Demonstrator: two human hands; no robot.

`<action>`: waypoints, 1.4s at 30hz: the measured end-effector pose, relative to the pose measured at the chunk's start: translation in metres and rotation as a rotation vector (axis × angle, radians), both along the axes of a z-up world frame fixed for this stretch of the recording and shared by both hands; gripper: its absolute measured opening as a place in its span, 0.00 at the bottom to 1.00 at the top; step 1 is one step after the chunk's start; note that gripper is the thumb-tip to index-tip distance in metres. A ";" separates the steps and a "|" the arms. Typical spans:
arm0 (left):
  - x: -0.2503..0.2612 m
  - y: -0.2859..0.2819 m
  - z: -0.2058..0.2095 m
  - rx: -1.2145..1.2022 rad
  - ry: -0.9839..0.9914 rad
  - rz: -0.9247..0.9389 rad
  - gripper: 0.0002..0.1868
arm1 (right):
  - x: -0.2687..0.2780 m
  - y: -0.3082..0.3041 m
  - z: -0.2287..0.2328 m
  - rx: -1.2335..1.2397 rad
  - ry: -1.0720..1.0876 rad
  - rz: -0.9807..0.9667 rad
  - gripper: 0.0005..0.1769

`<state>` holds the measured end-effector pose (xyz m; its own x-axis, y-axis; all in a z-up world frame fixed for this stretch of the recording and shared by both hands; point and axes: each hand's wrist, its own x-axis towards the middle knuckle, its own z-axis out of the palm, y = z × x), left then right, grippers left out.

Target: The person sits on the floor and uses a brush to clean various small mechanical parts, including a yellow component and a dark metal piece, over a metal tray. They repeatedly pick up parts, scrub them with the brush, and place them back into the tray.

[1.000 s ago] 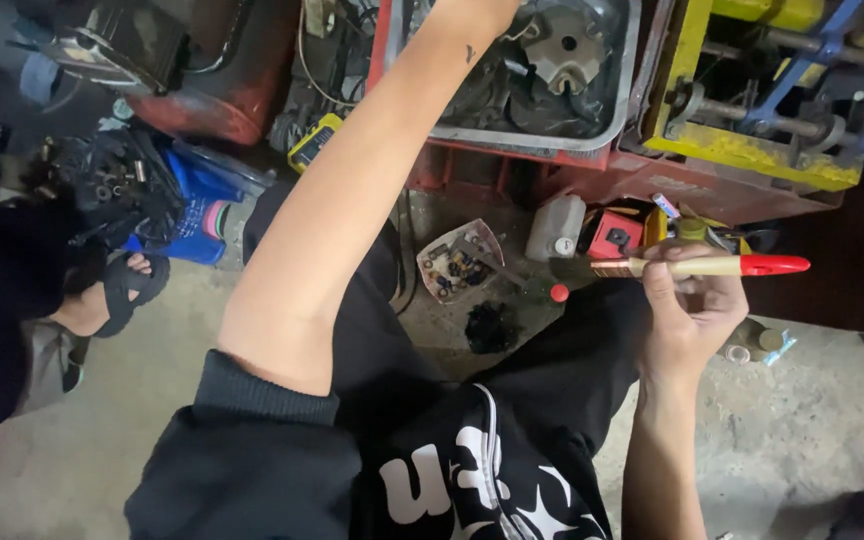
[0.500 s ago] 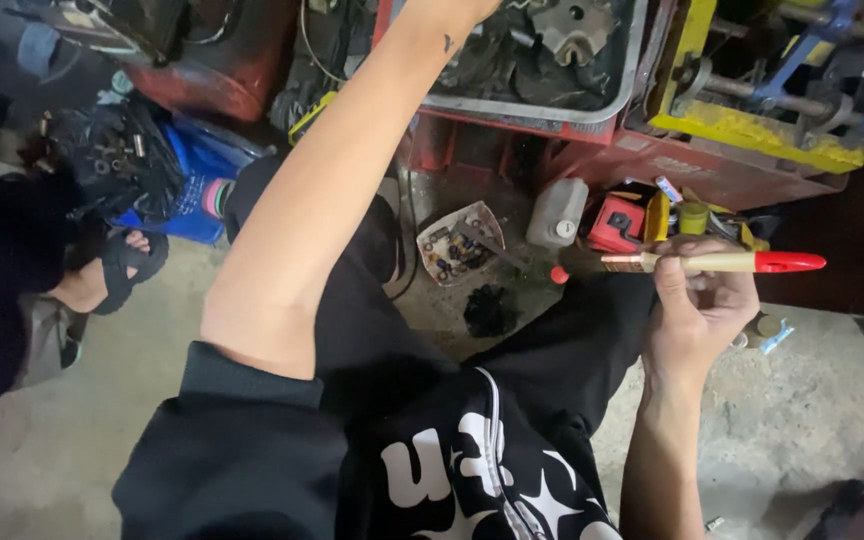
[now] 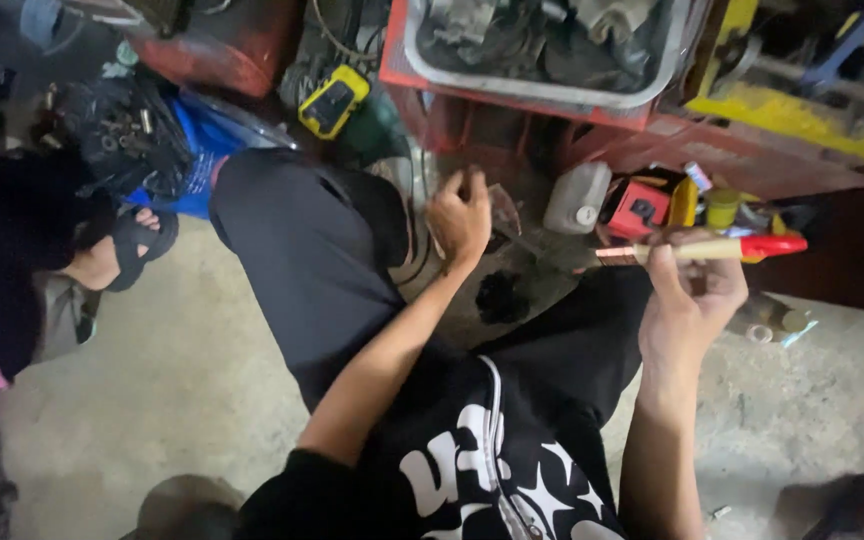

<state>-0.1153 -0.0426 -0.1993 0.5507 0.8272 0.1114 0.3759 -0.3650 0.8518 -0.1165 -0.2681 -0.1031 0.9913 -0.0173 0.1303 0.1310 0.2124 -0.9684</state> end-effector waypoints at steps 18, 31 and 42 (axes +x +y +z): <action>-0.047 0.050 -0.327 -0.480 0.791 -0.041 0.23 | -0.003 0.031 -0.032 -0.169 0.057 0.125 0.05; 0.005 0.100 -0.305 -0.166 0.716 0.006 0.11 | -0.001 0.009 -0.055 -0.191 0.116 0.102 0.07; 0.060 0.124 -0.366 -0.561 0.282 0.049 0.13 | 0.006 0.040 -0.072 -0.184 0.140 0.111 0.06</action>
<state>-0.0551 0.0815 -0.5654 0.4561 0.7425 -0.4906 0.6186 0.1318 0.7746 -0.1103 -0.2278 -0.1747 0.9944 0.1039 -0.0173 -0.0212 0.0364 -0.9991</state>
